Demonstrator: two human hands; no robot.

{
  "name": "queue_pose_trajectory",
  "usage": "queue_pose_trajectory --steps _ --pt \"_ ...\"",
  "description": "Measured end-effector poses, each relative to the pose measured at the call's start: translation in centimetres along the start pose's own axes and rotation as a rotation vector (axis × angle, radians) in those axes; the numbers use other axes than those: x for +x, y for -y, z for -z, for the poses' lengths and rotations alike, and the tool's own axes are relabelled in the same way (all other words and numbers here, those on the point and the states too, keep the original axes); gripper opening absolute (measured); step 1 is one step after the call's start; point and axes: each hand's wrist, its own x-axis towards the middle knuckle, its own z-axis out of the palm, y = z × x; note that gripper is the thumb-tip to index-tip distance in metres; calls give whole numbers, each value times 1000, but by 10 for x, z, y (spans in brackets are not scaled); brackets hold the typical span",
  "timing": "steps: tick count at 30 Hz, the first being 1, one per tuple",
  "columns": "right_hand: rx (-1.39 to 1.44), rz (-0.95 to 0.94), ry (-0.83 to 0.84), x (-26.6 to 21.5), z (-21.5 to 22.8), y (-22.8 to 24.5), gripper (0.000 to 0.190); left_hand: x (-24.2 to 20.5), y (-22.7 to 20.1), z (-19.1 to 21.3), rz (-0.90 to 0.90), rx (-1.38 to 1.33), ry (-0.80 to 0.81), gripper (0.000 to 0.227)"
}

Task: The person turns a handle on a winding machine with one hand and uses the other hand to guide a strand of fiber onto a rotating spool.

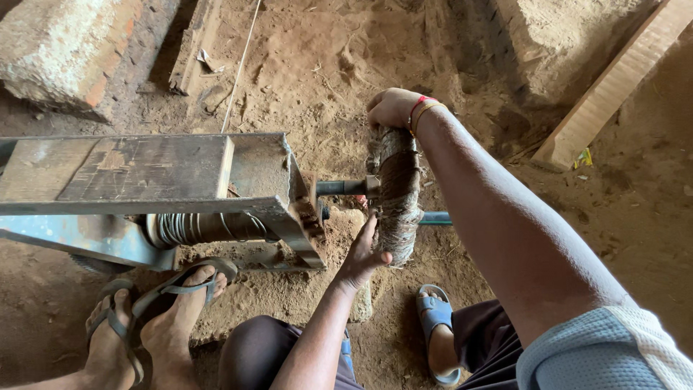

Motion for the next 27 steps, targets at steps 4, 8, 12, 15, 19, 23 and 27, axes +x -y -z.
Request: queue_pose_trajectory --steps 4,8,12,15,19,23,27 --pt "-63 50 -8 5 0 -2 40 -1 -10 -4 8 -23 -21 171" --pt "6 22 26 8 2 -1 34 -2 -22 -10 -12 -100 -15 168" --pt "-82 25 85 13 6 2 26 -2 -21 -9 -23 -10 -53 165" --pt "-102 37 90 20 5 -2 23 -2 -16 -8 -2 -2 -55 166" --pt "-352 156 171 37 4 -2 20 -2 -10 -9 90 -29 -64 170" --pt "-288 128 164 45 3 -12 20 -1 1 -3 62 9 -39 170" --pt "-367 233 147 50 2 -16 21 12 13 12 53 -24 89 171"
